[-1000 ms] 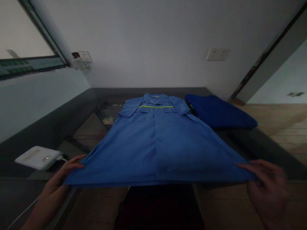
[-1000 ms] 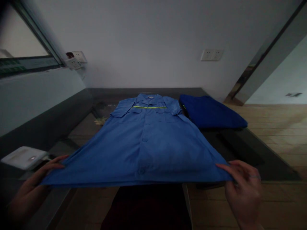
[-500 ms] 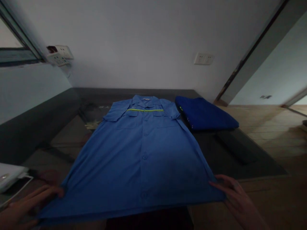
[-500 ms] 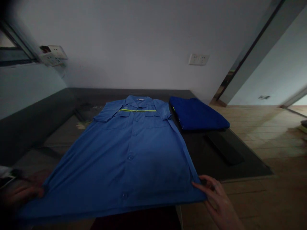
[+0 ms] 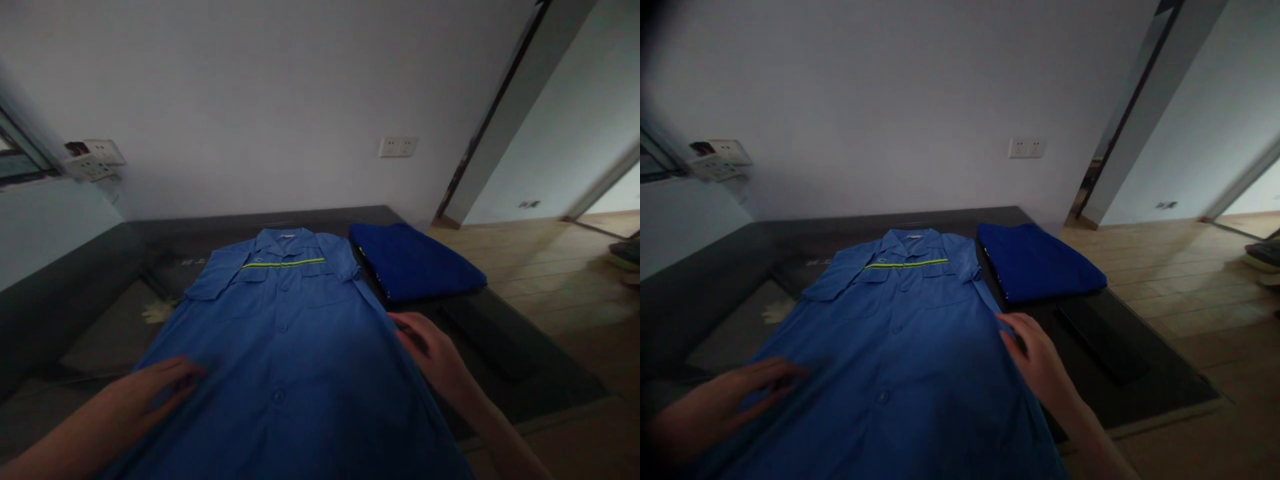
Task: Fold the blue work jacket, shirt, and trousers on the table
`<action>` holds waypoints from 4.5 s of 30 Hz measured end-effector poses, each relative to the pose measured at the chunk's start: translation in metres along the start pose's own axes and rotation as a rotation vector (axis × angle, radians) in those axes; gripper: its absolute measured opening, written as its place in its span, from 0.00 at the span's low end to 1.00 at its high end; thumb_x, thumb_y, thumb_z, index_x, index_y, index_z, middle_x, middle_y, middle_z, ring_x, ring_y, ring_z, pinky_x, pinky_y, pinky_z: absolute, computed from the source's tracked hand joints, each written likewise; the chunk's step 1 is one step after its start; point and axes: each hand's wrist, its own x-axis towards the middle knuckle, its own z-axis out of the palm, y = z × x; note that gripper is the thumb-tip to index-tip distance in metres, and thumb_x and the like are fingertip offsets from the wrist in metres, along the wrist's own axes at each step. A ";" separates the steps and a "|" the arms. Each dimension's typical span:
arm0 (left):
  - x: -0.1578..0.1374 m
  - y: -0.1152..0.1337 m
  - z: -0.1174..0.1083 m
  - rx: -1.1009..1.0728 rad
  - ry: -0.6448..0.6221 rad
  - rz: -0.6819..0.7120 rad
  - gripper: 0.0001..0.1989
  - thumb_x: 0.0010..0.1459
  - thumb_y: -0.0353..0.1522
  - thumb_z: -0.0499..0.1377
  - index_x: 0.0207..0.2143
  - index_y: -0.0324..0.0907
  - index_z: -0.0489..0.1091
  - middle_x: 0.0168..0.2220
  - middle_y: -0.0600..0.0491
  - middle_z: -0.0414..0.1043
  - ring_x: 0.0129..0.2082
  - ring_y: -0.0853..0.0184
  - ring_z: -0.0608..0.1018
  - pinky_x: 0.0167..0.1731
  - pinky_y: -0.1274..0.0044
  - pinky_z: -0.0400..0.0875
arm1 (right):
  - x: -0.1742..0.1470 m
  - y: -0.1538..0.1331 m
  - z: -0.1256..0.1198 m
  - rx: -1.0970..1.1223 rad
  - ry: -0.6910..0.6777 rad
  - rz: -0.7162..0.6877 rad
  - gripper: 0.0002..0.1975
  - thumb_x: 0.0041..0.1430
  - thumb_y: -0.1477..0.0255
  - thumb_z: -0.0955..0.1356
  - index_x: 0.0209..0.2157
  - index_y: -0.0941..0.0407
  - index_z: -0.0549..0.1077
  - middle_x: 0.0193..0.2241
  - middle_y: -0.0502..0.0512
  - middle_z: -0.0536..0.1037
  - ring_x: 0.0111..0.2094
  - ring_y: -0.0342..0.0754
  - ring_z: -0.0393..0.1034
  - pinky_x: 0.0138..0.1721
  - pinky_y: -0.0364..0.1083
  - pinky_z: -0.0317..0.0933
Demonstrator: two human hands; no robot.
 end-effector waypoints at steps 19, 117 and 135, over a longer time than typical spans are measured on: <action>0.364 0.142 0.117 -0.488 0.046 -0.112 0.32 0.56 0.32 0.58 0.60 0.37 0.51 0.28 0.52 0.76 0.24 0.66 0.78 0.26 0.79 0.71 | 0.174 0.060 0.096 -0.316 -0.209 0.423 0.11 0.60 0.70 0.63 0.42 0.55 0.72 0.41 0.60 0.78 0.43 0.52 0.73 0.38 0.44 0.60; 0.342 0.144 0.095 -0.023 0.289 0.482 0.20 0.57 0.22 0.51 0.48 0.45 0.72 0.46 0.51 0.75 0.47 0.64 0.75 0.50 0.73 0.66 | 0.182 0.076 0.083 -0.719 -0.210 0.068 0.16 0.65 0.77 0.57 0.40 0.57 0.75 0.40 0.58 0.79 0.42 0.51 0.66 0.40 0.47 0.50; 0.331 0.151 0.106 0.159 0.261 0.426 0.13 0.65 0.36 0.49 0.40 0.45 0.73 0.38 0.50 0.77 0.39 0.61 0.77 0.39 0.74 0.67 | 0.184 0.072 0.086 -0.864 -0.239 -0.008 0.13 0.64 0.76 0.59 0.37 0.57 0.75 0.38 0.59 0.78 0.43 0.51 0.68 0.42 0.48 0.51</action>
